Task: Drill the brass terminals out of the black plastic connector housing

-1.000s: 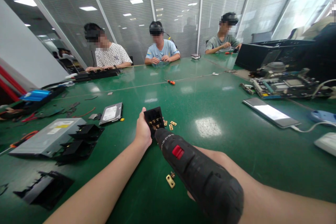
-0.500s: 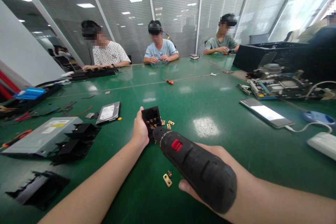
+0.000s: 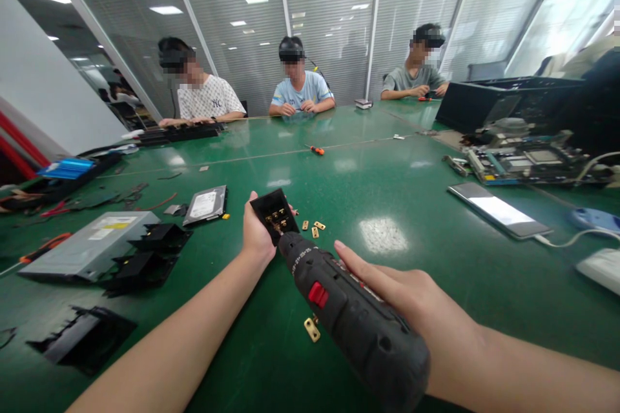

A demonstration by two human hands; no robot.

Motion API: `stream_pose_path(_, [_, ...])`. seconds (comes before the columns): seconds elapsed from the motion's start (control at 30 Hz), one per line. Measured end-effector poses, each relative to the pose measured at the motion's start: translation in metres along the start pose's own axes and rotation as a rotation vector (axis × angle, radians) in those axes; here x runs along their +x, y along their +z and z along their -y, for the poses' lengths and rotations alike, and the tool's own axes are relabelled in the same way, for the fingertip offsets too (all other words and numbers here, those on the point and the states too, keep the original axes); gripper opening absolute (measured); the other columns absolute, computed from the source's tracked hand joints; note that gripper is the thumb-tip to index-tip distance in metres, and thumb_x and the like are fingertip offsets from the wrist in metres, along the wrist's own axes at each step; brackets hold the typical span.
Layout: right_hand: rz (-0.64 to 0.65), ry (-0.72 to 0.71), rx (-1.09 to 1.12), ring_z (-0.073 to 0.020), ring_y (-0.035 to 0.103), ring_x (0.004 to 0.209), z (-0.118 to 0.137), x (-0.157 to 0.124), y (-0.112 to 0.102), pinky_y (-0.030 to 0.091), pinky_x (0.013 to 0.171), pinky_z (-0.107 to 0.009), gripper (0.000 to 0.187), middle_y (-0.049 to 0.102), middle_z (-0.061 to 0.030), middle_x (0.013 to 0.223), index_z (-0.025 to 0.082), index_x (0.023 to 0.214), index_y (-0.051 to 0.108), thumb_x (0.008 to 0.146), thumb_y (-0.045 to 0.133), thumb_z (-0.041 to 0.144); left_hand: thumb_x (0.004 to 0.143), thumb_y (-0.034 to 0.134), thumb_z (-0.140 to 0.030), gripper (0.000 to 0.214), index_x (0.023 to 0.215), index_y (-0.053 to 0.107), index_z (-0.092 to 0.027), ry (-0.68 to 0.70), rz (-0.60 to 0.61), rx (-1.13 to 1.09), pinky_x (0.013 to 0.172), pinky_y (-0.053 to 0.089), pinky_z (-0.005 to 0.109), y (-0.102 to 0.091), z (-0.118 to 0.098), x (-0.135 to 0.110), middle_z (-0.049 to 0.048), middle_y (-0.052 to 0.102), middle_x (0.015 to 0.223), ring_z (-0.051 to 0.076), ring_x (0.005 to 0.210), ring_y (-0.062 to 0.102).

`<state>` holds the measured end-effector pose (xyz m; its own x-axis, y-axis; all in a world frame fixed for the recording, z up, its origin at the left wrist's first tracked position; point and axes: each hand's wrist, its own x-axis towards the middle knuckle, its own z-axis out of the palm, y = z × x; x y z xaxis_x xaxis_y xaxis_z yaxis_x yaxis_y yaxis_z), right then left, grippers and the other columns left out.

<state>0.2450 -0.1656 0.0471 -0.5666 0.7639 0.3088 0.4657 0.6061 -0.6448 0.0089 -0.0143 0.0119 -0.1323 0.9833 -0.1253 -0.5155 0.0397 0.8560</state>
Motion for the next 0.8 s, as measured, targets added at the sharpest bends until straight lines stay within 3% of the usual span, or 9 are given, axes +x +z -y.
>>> stream_pose_path(0.1, [0.043,-0.092,-0.12,-0.0398,0.074,0.114,0.0,0.001,0.003,0.064,0.085,-0.046,0.093,0.065,-0.0245,0.141,0.012,0.165,0.024,0.084,0.068,0.027,0.088,0.052,-0.069,0.058,0.089,0.068,-0.013,0.065,-0.007,0.014,0.061,0.056,0.031,-0.004,0.001,0.002,0.0065,0.07,0.066,0.02,0.061,0.07])
stream_pose_path(0.27, [0.185,-0.093,-0.245,-0.0371,0.073,0.111,-0.001,-0.001,0.011,0.061,0.088,-0.042,0.101,0.068,-0.0246,0.135,0.013,0.166,0.02,0.08,0.072,0.022,0.08,0.068,-0.06,0.045,0.084,0.068,-0.016,0.172,-0.075,0.13,0.058,0.053,0.03,-0.014,0.004,0.008,0.0023,0.065,0.059,0.021,0.059,0.068])
stream_pose_path(0.4, [0.148,-0.055,0.01,-0.0397,0.072,0.115,0.002,-0.002,0.005,0.061,0.091,-0.045,0.106,0.066,-0.0248,0.139,0.011,0.165,0.024,0.076,0.078,0.03,0.081,0.069,-0.056,0.038,0.07,0.061,-0.021,0.271,-0.173,0.22,0.053,0.047,0.028,-0.025,0.0,0.02,-0.0019,0.054,0.052,0.019,0.054,0.06])
stream_pose_path(0.53, [-0.023,0.017,0.428,-0.0273,0.076,0.106,0.005,0.003,-0.004,0.061,0.09,-0.033,0.081,0.075,-0.0091,0.126,0.023,0.153,0.05,0.076,0.077,0.018,0.087,0.063,-0.061,0.057,0.051,0.042,-0.023,0.512,-0.315,0.574,0.05,0.031,0.027,-0.042,-0.02,0.033,-0.0031,0.038,0.047,0.013,0.048,0.04])
stream_pose_path(0.6, [-0.13,0.044,0.535,-0.0229,0.077,0.097,0.001,0.007,-0.008,0.061,0.085,-0.03,0.056,0.078,-0.0046,0.114,0.024,0.132,0.067,0.078,0.073,0.011,0.091,0.061,-0.059,0.061,0.046,0.04,-0.022,0.647,-0.284,0.836,0.053,0.026,0.028,-0.05,-0.031,0.036,-0.0021,0.033,0.047,0.014,0.051,0.034])
stream_pose_path(0.67, [-0.16,0.094,0.599,-0.0195,0.075,0.074,-0.011,0.009,-0.01,0.061,0.07,-0.029,0.021,0.078,-0.0025,0.088,0.021,0.103,0.076,0.082,0.073,0.018,0.092,0.061,-0.055,0.053,0.053,0.054,-0.021,0.717,-0.185,1.061,0.059,0.029,0.029,-0.056,-0.039,0.037,0.0002,0.044,0.052,0.016,0.057,0.041])
stream_pose_path(0.7, [-0.173,0.177,0.667,-0.0184,0.072,0.063,-0.019,0.01,-0.01,0.059,0.063,-0.029,0.015,0.077,-0.0016,0.078,0.02,0.1,0.076,0.086,0.073,0.024,0.092,0.061,-0.054,0.046,0.061,0.063,-0.021,0.762,-0.143,1.148,0.063,0.032,0.029,-0.058,-0.04,0.038,0.0021,0.053,0.059,0.019,0.063,0.047])
stream_pose_path(0.8, [-0.264,0.314,0.828,-0.0218,0.072,0.065,-0.046,0.011,-0.012,0.057,0.064,-0.033,0.035,0.076,-0.0036,0.075,0.017,0.115,0.074,0.086,0.077,0.034,0.089,0.063,-0.058,0.036,0.091,0.074,-0.023,0.867,-0.011,1.355,0.081,0.04,0.033,-0.061,-0.038,0.04,0.0092,0.069,0.092,0.027,0.09,0.059])
